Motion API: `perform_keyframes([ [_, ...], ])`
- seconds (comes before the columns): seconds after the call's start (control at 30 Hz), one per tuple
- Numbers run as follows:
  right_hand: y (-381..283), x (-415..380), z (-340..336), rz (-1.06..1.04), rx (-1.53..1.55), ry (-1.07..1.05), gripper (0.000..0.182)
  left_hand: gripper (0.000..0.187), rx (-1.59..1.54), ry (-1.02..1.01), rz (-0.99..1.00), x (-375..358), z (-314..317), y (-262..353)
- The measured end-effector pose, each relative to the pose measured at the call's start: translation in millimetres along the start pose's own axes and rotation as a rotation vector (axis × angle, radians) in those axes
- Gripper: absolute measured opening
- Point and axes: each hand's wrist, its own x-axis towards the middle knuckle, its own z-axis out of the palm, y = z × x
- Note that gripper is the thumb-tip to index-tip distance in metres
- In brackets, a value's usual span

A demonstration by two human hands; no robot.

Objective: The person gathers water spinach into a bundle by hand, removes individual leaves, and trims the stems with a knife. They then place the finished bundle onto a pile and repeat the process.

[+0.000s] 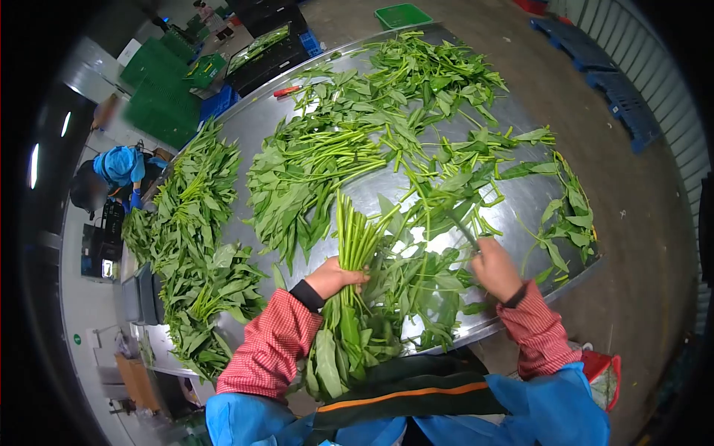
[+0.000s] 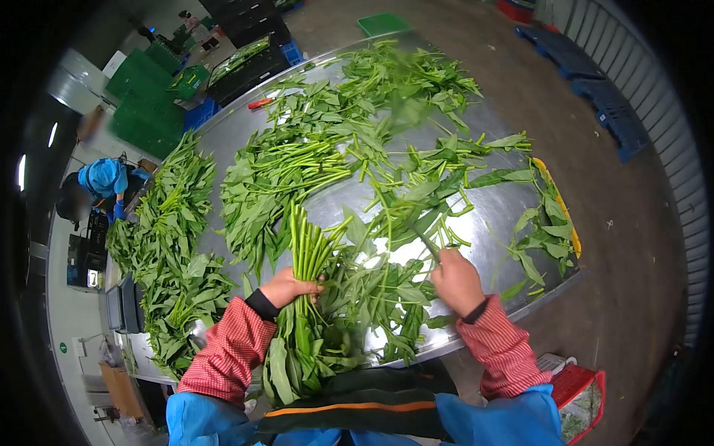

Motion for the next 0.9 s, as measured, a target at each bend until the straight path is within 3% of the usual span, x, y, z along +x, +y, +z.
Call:
perform_keyframes([
  [0.13, -42, -11, -29, -0.007, 0.485, -0.094, 0.018, 0.021, -0.038, -0.054, -0.003, 16, 8, 1],
  [0.17, -54, -13, -25, -0.168, 0.443, -0.034, 0.020, 0.020, 0.004, -0.043, -0.009, 16, 14, 8],
  [0.33, -108, -3, 0, -0.409, 0.132, 0.048, 0.008, 0.018, 0.067, -0.031, 0.018, 26, 41, 13],
  [0.43, -94, 14, 29, -0.406, 0.015, 0.054, 0.004, 0.015, 0.154, 0.041, 0.009, 20, 60, 28],
  [0.53, -25, 3, 67, -0.343, -0.040, 0.041, 0.005, 0.014, 0.127, 0.099, 0.098, 7, 51, 39],
  [0.6, -23, -8, 42, -0.023, -0.027, -0.014, 0.008, 0.018, 0.263, 0.224, 0.223, 2, 43, 41],
  [0.67, -33, -11, 25, -0.046, -0.011, 0.060, 0.012, 0.027, 0.467, 0.323, 0.352, -1, 39, 37],
  [0.73, -47, 4, 8, -0.123, -0.007, 0.209, 0.014, 0.028, 0.459, 0.315, 0.356, -4, 40, 48],
  [0.8, -38, 16, 5, -0.115, -0.151, 0.176, 0.035, 0.027, 0.362, 0.269, 0.412, -11, 25, 56],
  [0.87, -29, 21, -7, -0.225, -0.290, 0.126, 0.055, 0.024, 0.069, 0.233, 0.439, -14, 2, 66],
  [0.9, -34, 25, -13, -0.180, -0.240, 0.018, 0.064, 0.020, -0.102, 0.187, 0.486, -16, -8, 69],
])
